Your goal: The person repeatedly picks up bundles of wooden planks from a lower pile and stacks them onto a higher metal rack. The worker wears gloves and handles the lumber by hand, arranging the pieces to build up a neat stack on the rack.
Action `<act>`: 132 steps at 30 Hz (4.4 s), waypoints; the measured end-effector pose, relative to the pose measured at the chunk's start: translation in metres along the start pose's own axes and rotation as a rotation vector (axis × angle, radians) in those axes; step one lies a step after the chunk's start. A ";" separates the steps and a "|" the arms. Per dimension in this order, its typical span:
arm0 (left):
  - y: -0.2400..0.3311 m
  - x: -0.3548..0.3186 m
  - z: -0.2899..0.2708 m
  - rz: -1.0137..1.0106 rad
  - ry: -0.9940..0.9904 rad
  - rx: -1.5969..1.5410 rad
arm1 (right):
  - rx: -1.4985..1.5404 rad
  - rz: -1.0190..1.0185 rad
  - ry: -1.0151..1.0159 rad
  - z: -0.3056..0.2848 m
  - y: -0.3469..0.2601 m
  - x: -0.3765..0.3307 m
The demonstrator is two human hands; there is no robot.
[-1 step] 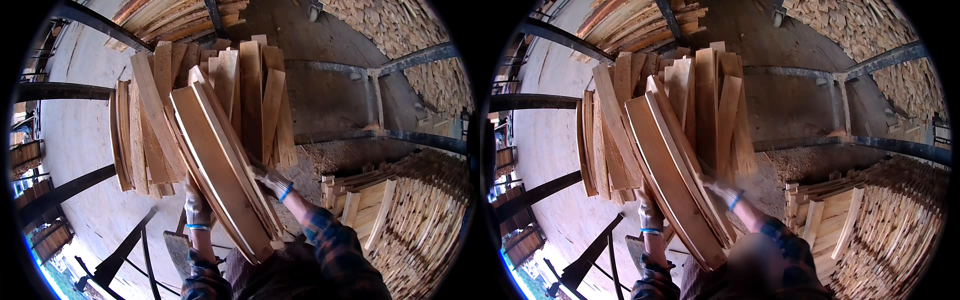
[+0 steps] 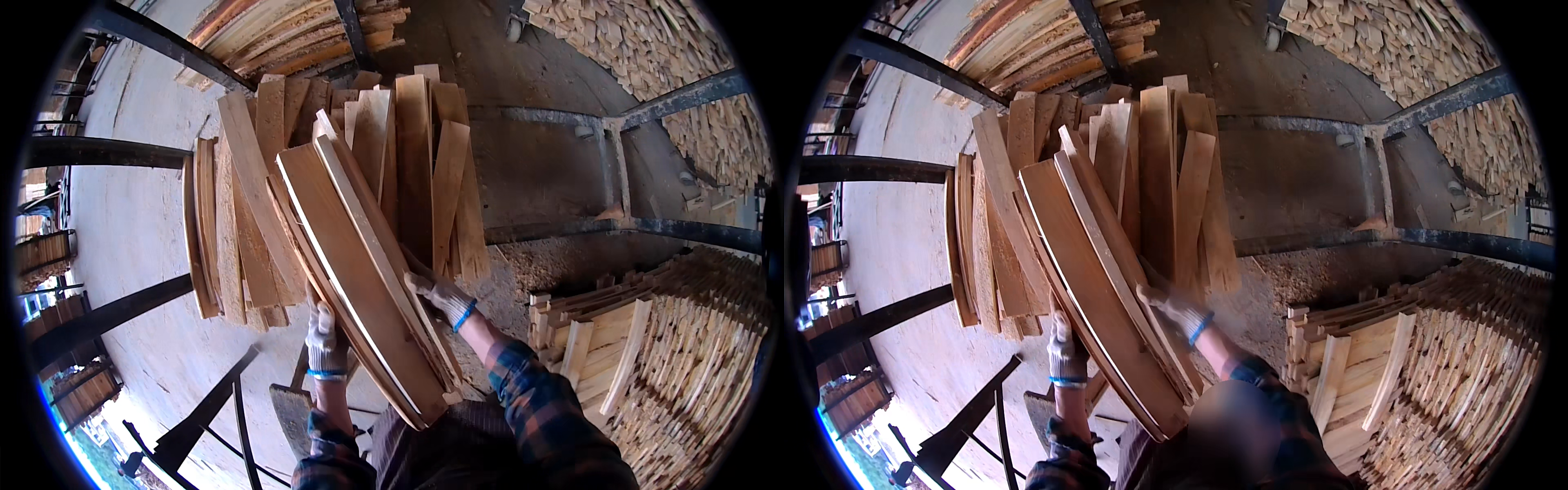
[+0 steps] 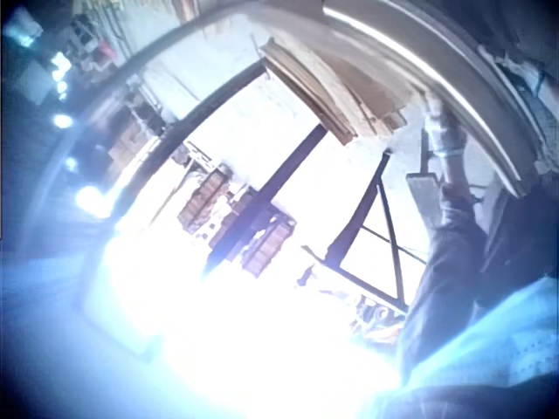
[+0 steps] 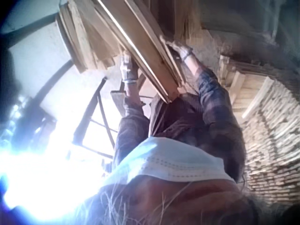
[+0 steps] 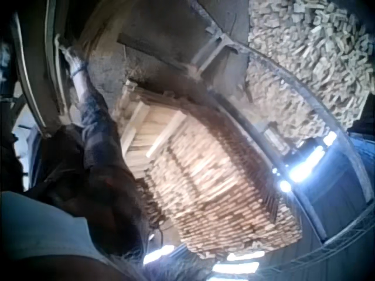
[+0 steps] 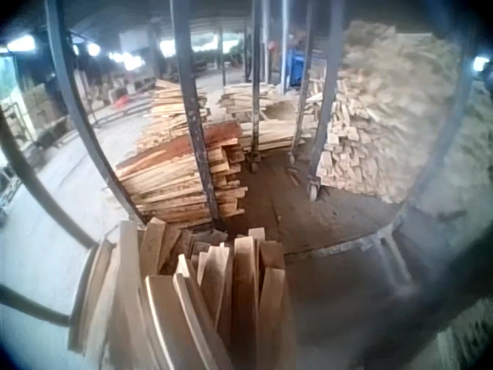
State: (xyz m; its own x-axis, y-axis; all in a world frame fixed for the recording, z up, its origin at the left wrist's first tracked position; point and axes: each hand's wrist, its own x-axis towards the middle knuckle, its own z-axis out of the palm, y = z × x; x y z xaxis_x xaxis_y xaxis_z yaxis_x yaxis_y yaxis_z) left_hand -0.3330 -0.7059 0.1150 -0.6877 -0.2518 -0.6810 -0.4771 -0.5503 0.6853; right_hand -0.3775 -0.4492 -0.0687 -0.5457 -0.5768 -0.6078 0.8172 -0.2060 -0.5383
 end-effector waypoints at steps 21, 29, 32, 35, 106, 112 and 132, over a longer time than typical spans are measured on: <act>-0.044 -0.216 0.250 0.676 -0.408 0.460 | -0.208 -0.919 0.273 0.072 -0.173 -0.356; -0.108 -0.313 0.365 0.878 -0.798 0.595 | -0.443 -1.033 0.674 0.019 -0.185 -0.645; -0.147 -0.351 0.443 0.252 -1.211 0.095 | -0.509 -1.011 0.965 -0.027 -0.174 -0.721; -0.181 -0.402 0.512 0.406 -1.268 0.312 | -0.428 -1.243 1.116 -0.054 -0.155 -0.797; -0.559 -0.401 0.399 0.447 -1.644 1.218 | -0.086 -0.482 1.592 -0.196 0.211 -0.785; -0.539 -0.392 0.464 0.371 -1.419 1.068 | 0.033 -0.544 1.531 -0.241 0.182 -0.760; -0.411 -0.324 0.480 0.227 -1.272 1.483 | -0.196 -0.264 0.783 -0.221 0.103 -0.721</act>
State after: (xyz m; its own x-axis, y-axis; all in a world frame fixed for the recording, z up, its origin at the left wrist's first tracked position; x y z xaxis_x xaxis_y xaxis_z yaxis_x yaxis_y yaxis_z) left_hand -0.1769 -0.0159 0.1775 -0.3973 0.7833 -0.4781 0.1216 0.5613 0.8186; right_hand 0.0586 0.1199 0.1850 -0.7436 0.1996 -0.6381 0.6378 -0.0746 -0.7666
